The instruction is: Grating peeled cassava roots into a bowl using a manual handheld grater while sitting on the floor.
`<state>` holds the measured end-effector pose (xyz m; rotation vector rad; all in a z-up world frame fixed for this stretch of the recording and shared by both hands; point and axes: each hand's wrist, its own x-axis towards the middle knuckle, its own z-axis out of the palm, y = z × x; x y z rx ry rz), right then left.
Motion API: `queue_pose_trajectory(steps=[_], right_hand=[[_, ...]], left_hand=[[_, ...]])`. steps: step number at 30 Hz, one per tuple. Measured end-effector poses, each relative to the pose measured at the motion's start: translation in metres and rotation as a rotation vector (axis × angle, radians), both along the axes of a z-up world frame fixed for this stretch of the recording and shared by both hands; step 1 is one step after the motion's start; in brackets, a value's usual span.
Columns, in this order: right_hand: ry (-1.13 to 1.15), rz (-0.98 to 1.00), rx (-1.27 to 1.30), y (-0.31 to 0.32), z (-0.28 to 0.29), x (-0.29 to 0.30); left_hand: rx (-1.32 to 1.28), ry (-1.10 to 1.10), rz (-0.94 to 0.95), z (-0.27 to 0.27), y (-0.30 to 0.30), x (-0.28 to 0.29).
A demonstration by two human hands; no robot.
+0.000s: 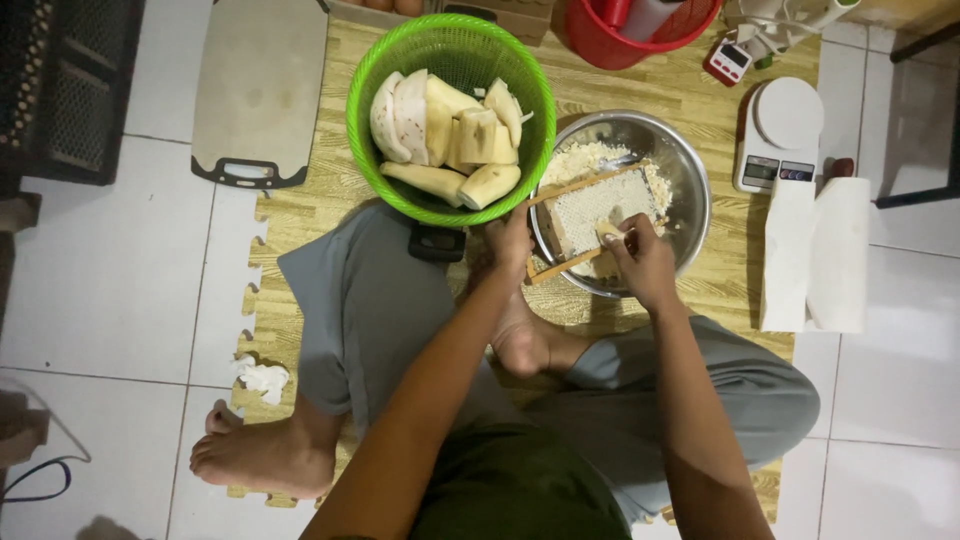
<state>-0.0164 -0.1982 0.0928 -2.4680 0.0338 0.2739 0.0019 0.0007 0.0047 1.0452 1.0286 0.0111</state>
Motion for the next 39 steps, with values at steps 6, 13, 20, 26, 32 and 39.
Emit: queue_pose_trajectory(steps=[6, 13, 20, 26, 32, 39], right_hand=[[-0.211, 0.145, -0.286, 0.004, -0.001, -0.005], [-0.296, 0.120, -0.353, 0.004, -0.034, 0.000], [-0.128, -0.087, -0.380, -0.053, -0.099, 0.035], [-0.087, -0.173, 0.049, -0.027, -0.057, 0.013], [-0.293, 0.083, -0.172, 0.019, -0.035, -0.008], [-0.278, -0.004, -0.255, 0.000, -0.072, 0.012]], left_hand=[[-0.027, -0.005, 0.015, -0.010, -0.001, -0.002], [-0.023, -0.002, 0.017, 0.024, 0.005, -0.001], [-0.005, 0.039, -0.014, 0.003, 0.004, 0.001], [-0.009, 0.035, -0.014, -0.017, -0.001, 0.001], [-0.013, 0.021, 0.016, -0.004, 0.003, -0.003], [-0.052, 0.002, 0.032, 0.027, 0.004, -0.010]])
